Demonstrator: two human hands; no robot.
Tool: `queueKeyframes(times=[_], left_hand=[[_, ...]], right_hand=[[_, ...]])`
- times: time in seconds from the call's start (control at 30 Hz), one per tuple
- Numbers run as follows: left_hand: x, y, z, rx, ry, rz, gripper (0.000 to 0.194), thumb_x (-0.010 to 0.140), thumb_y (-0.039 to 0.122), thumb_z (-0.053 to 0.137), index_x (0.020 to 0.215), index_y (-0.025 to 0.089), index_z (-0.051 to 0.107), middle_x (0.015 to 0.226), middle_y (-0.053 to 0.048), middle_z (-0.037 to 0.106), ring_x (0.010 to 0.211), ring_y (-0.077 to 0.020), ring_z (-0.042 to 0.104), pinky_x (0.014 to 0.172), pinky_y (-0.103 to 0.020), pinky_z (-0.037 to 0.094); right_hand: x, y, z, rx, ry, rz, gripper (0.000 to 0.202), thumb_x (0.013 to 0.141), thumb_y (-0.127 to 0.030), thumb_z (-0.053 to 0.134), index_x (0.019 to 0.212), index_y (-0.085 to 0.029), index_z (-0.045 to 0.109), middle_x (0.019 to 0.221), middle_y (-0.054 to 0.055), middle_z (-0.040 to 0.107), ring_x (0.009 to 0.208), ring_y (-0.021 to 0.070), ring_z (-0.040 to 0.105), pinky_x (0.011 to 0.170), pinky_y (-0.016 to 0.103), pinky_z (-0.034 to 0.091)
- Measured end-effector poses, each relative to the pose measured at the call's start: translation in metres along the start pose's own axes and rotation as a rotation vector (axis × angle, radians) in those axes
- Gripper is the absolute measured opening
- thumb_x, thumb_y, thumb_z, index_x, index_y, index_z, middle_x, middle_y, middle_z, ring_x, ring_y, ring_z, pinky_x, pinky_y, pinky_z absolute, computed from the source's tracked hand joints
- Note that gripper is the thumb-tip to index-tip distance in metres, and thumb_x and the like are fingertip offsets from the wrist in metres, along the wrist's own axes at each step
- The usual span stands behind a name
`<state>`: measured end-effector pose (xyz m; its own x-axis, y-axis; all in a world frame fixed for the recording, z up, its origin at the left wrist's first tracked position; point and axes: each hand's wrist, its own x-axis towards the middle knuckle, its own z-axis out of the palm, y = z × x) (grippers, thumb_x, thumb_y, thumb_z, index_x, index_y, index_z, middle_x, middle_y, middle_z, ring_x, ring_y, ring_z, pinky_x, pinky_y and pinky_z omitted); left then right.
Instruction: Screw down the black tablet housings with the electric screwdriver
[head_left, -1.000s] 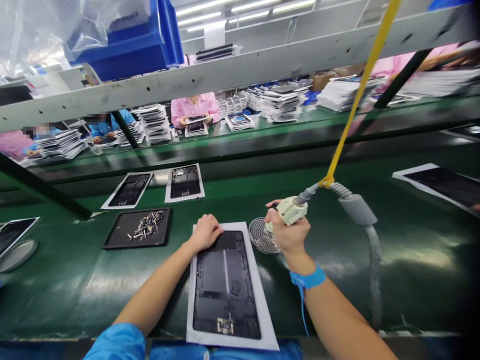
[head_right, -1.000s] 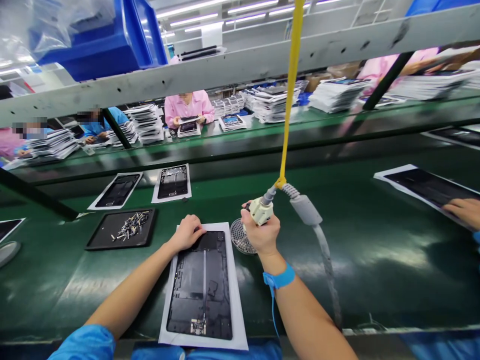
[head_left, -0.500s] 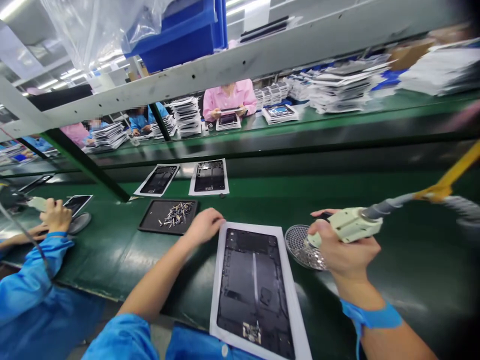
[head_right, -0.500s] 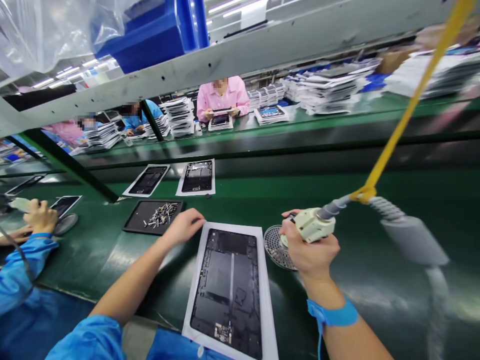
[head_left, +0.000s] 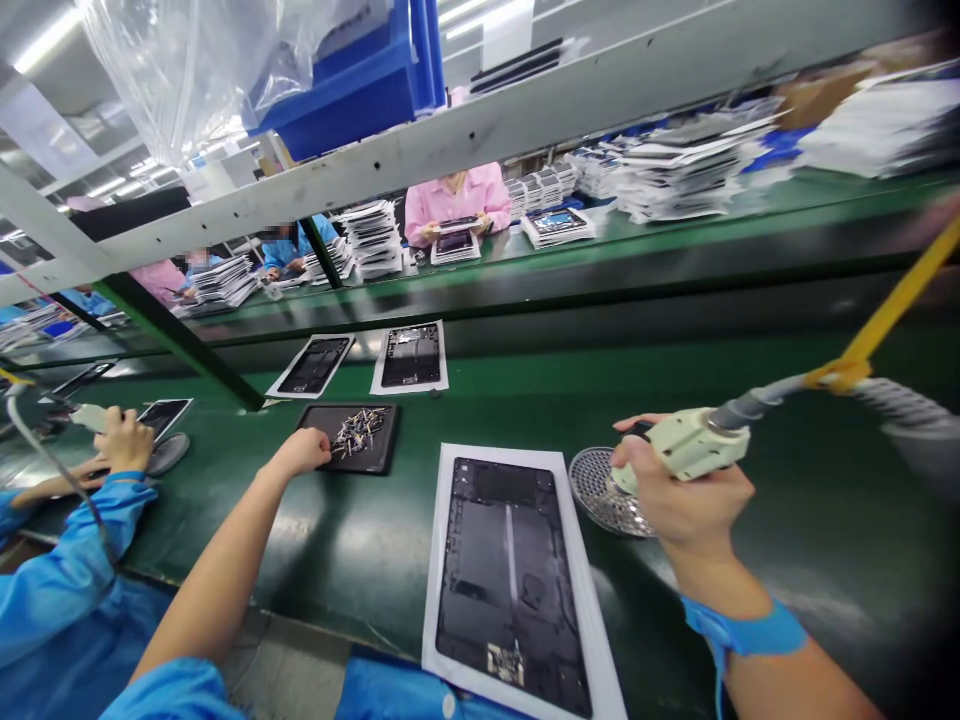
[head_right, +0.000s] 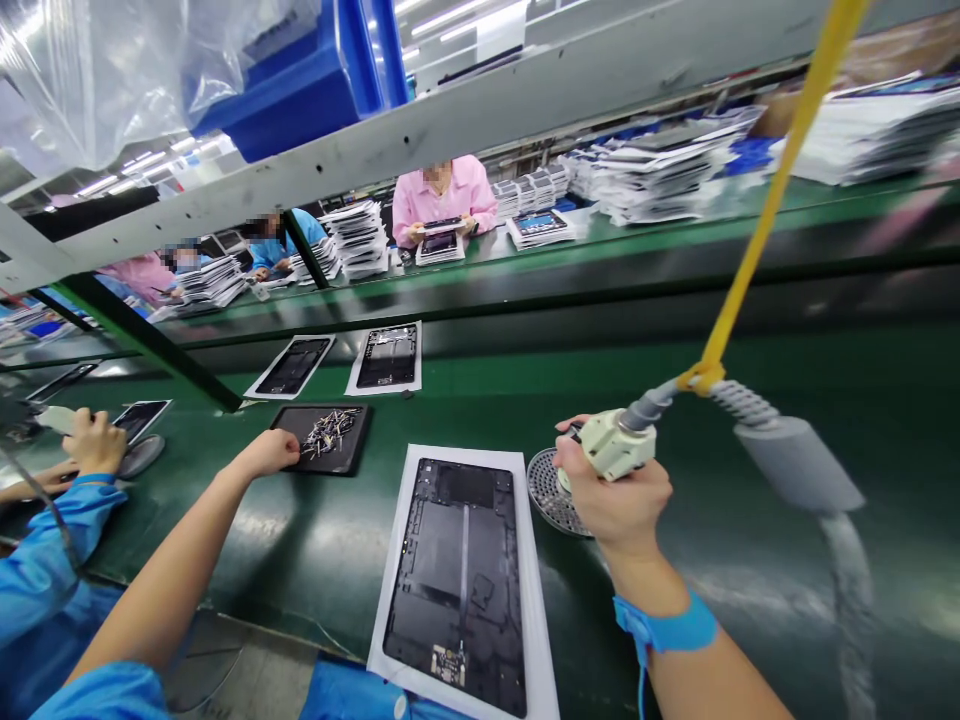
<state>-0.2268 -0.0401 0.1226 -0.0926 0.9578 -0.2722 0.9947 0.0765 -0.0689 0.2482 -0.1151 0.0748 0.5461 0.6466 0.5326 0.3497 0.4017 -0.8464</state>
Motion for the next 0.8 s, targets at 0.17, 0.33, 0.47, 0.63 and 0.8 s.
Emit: queueKeyframes(times=[0.17, 0.33, 0.47, 0.63, 0.8], left_hand=[[-0.012, -0.015, -0.026, -0.038, 0.093, -0.018, 0.011, 0.077, 0.022, 0.058, 0.078, 0.019, 0.069, 0.078, -0.004, 0.073, 0.077, -0.0211, 0.068, 0.069, -0.025, 0.045], [-0.041, 0.005, -0.042, -0.534, 0.288, 0.125, 0.032, 0.084, 0.045, 0.056, 0.101, 0.021, 0.067, 0.088, -0.003, 0.073, 0.080, -0.0197, 0.066, 0.074, -0.027, 0.052], [-0.042, 0.080, -0.006, -0.862, 0.117, 0.394, 0.039, 0.084, 0.051, 0.060, 0.106, 0.020, 0.066, 0.086, -0.003, 0.071, 0.071, -0.0178, 0.065, 0.069, -0.030, 0.055], [-0.016, 0.153, 0.046, -1.027, -0.051, 0.512, 0.042, 0.081, 0.049, 0.068, 0.105, 0.014, 0.073, 0.088, -0.007, 0.074, 0.076, -0.0185, 0.067, 0.075, -0.032, 0.058], [-0.001, 0.159, 0.065, -0.897, 0.169, 0.651, 0.034, 0.095, 0.044, 0.059, 0.091, 0.017, 0.078, 0.085, -0.006, 0.075, 0.079, -0.0181, 0.068, 0.077, -0.030, 0.057]], right_hand=[[-0.001, 0.004, -0.002, 0.007, -0.008, 0.037, 0.011, 0.078, -0.032, 0.075, 0.078, -0.022, 0.070, 0.067, 0.000, 0.069, 0.064, 0.0210, 0.068, 0.071, 0.036, 0.057], [-0.002, 0.004, -0.003, -0.007, -0.006, 0.043, 0.014, 0.079, -0.033, 0.074, 0.086, -0.021, 0.071, 0.066, 0.000, 0.069, 0.060, 0.0197, 0.067, 0.069, 0.035, 0.058], [0.000, 0.003, -0.001, -0.005, -0.029, 0.075, 0.019, 0.077, -0.035, 0.074, 0.087, -0.020, 0.071, 0.062, -0.001, 0.067, 0.056, 0.0188, 0.066, 0.061, 0.032, 0.057], [0.000, 0.003, 0.000, 0.016, -0.003, 0.050, 0.021, 0.077, -0.032, 0.075, 0.090, -0.018, 0.069, 0.068, 0.001, 0.070, 0.052, 0.0170, 0.065, 0.059, 0.032, 0.058], [0.000, 0.002, 0.000, 0.011, -0.013, 0.071, 0.019, 0.078, -0.031, 0.075, 0.090, -0.018, 0.069, 0.066, 0.000, 0.069, 0.053, 0.0170, 0.065, 0.059, 0.033, 0.058]])
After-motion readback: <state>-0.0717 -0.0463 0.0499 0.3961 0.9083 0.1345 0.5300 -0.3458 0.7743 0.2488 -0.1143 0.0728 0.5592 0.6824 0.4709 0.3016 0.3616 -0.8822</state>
